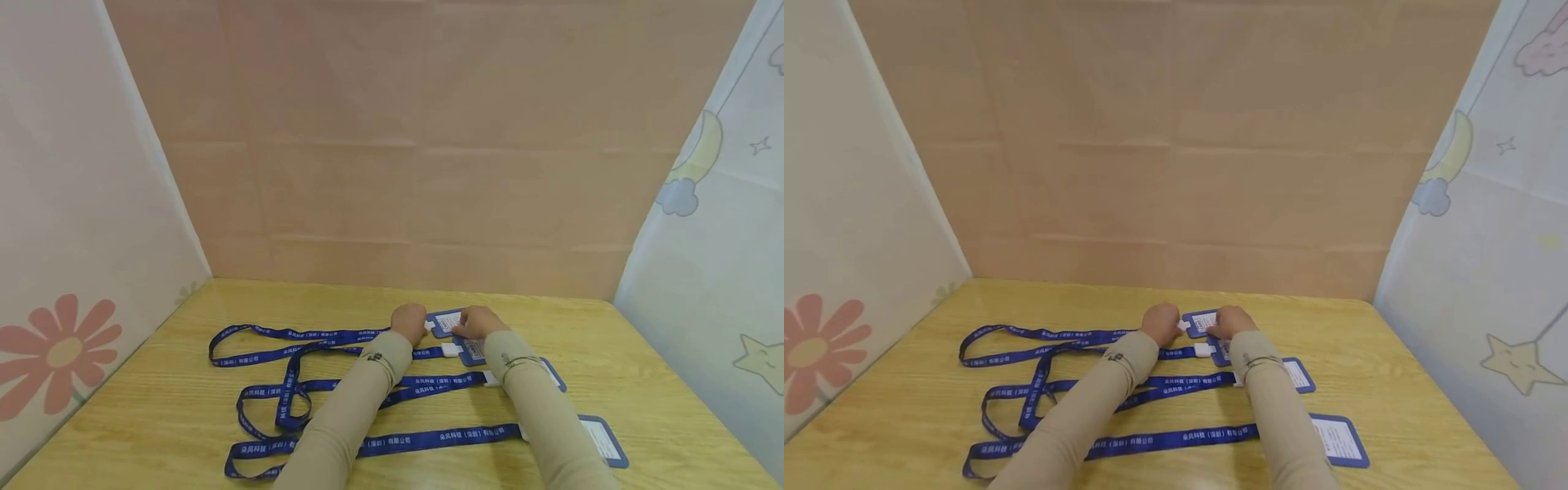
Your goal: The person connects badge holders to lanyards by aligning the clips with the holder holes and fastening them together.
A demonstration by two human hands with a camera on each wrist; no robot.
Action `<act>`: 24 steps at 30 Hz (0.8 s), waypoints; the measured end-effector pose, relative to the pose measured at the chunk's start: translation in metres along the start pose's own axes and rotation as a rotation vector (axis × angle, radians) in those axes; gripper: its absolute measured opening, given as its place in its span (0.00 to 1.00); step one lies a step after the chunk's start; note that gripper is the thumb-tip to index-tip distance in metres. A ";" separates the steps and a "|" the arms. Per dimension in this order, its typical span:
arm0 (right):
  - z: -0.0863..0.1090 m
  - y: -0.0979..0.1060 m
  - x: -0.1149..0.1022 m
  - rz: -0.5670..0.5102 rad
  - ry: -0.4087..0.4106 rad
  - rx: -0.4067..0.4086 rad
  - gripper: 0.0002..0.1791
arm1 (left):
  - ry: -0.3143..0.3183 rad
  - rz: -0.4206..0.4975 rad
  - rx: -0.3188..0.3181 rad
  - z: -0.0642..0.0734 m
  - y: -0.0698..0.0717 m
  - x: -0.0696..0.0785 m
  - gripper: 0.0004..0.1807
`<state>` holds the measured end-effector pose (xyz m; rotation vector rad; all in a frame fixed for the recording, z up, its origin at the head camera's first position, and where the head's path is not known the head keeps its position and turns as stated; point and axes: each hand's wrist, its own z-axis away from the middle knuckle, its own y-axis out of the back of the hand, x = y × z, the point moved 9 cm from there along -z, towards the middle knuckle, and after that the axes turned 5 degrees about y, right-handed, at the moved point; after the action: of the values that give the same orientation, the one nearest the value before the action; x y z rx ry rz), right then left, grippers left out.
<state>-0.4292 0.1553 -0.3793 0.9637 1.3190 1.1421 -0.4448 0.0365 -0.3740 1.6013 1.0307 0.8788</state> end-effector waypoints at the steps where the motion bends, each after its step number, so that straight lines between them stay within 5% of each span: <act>1: -0.001 -0.001 0.000 0.000 -0.010 -0.003 0.17 | -0.002 -0.002 0.002 0.000 0.000 0.000 0.12; 8: -0.006 -0.002 0.000 0.011 -0.012 0.007 0.14 | -0.023 -0.033 -0.044 0.005 -0.001 -0.001 0.11; 12: -0.007 -0.003 0.009 0.015 -0.015 0.018 0.14 | -0.029 0.039 -0.176 0.010 -0.006 0.001 0.12; 18: -0.001 -0.005 0.027 0.010 -0.035 0.023 0.13 | -0.042 0.161 -0.399 0.019 -0.030 0.009 0.27; 24: 0.002 -0.009 0.042 0.019 -0.041 0.019 0.17 | -0.005 0.150 -0.449 0.020 -0.041 0.001 0.33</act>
<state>-0.4301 0.1944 -0.3971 1.0106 1.2923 1.1209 -0.4343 0.0360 -0.4189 1.3066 0.6547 1.1172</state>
